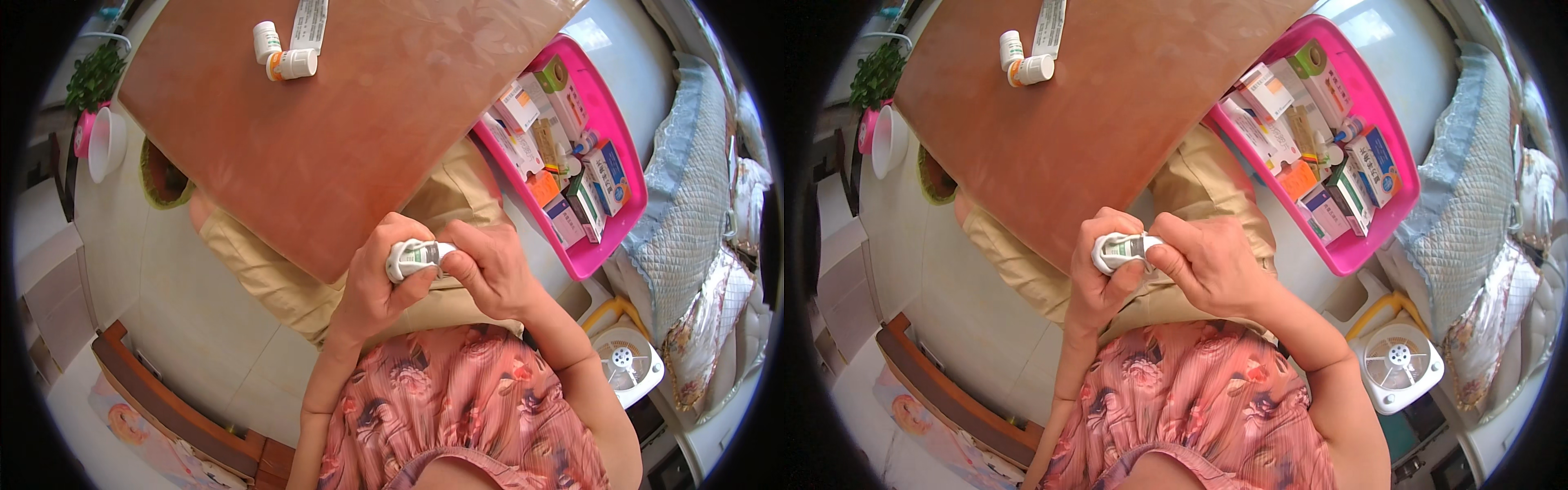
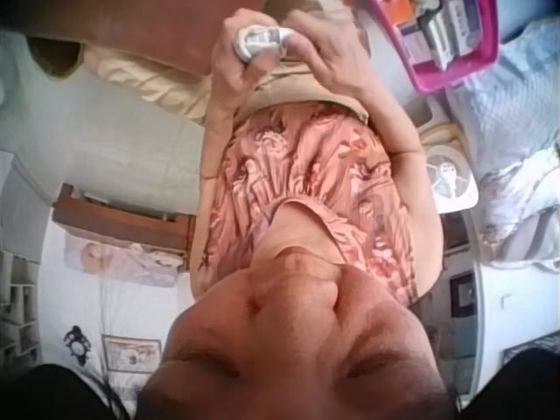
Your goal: The person organizes a variety of medical tubes and bottles into a plastic container, using a cloth to wipe down each item before placing it inside the box.
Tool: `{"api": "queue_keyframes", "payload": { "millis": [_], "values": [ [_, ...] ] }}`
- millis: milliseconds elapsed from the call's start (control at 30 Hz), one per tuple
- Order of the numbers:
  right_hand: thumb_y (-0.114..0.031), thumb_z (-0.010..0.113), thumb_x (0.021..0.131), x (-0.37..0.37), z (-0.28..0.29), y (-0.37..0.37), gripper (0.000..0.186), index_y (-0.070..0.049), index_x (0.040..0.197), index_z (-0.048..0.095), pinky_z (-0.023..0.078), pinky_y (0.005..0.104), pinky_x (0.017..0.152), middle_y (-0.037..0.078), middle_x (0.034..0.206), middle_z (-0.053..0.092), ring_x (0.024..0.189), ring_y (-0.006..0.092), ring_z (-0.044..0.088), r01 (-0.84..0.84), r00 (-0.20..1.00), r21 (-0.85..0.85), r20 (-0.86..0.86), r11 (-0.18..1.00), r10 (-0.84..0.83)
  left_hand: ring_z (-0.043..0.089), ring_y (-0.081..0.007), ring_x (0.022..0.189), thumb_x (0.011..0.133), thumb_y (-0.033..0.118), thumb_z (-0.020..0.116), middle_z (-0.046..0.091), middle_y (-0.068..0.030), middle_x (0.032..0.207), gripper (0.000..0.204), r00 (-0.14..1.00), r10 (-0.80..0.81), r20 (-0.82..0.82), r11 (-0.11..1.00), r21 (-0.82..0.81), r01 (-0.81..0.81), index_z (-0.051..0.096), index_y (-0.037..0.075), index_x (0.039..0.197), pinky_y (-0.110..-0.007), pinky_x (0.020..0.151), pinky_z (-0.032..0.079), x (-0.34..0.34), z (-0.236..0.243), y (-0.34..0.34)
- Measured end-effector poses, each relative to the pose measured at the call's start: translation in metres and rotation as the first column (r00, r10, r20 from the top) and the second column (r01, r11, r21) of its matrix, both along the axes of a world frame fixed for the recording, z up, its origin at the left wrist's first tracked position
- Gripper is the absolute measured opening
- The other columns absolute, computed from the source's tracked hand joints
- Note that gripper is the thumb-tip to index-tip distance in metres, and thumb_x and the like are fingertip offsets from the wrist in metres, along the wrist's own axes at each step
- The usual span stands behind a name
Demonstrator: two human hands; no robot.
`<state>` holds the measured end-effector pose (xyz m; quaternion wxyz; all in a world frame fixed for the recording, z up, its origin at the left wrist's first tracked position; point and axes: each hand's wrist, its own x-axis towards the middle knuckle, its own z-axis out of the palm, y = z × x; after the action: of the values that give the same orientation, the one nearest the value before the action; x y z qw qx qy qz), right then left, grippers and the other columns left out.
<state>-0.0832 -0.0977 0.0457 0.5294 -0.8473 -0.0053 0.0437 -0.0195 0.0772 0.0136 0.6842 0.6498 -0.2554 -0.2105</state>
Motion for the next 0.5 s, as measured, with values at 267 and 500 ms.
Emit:
{"api": "queue_keyframes", "payload": {
  "millis": [267, 500],
  "values": [
    [-0.028, 0.053, 0.099, -0.003, -0.003, 0.008, 0.028, -0.004, 0.084, 0.054, 0.040, 0.0400, 0.054, 0.016, 0.062, 0.050, 0.058, 0.0338, 0.053, 0.105, 0.970, 0.252, -0.241, 0.962, -0.043, 0.058, -0.0156, 0.068, 0.086, 0.010, 0.065, 0.060, -0.0083, 0.087, 0.019, 0.995, 0.065, 0.081, 0.997, 0.042, -0.068, 0.052, 0.004, 0.099, -0.028, 0.059, 0.047, -0.001, 0.004, -0.004],
    [-0.020, 0.059, 0.093, 0.003, -0.010, 0.014, 0.017, -0.005, 0.089, 0.054, 0.045, 0.0392, 0.056, 0.011, 0.068, 0.055, 0.064, 0.0324, 0.059, 0.118, 0.984, -0.135, 0.149, 0.984, -0.098, 0.051, -0.0103, 0.063, 0.092, 0.012, 0.057, 0.058, -0.0070, 0.082, 0.011, 0.982, 0.160, -0.101, 0.985, 0.074, -0.153, 0.052, 0.002, 0.094, -0.026, 0.057, 0.044, -0.004, 0.004, -0.008]
  ]
}}
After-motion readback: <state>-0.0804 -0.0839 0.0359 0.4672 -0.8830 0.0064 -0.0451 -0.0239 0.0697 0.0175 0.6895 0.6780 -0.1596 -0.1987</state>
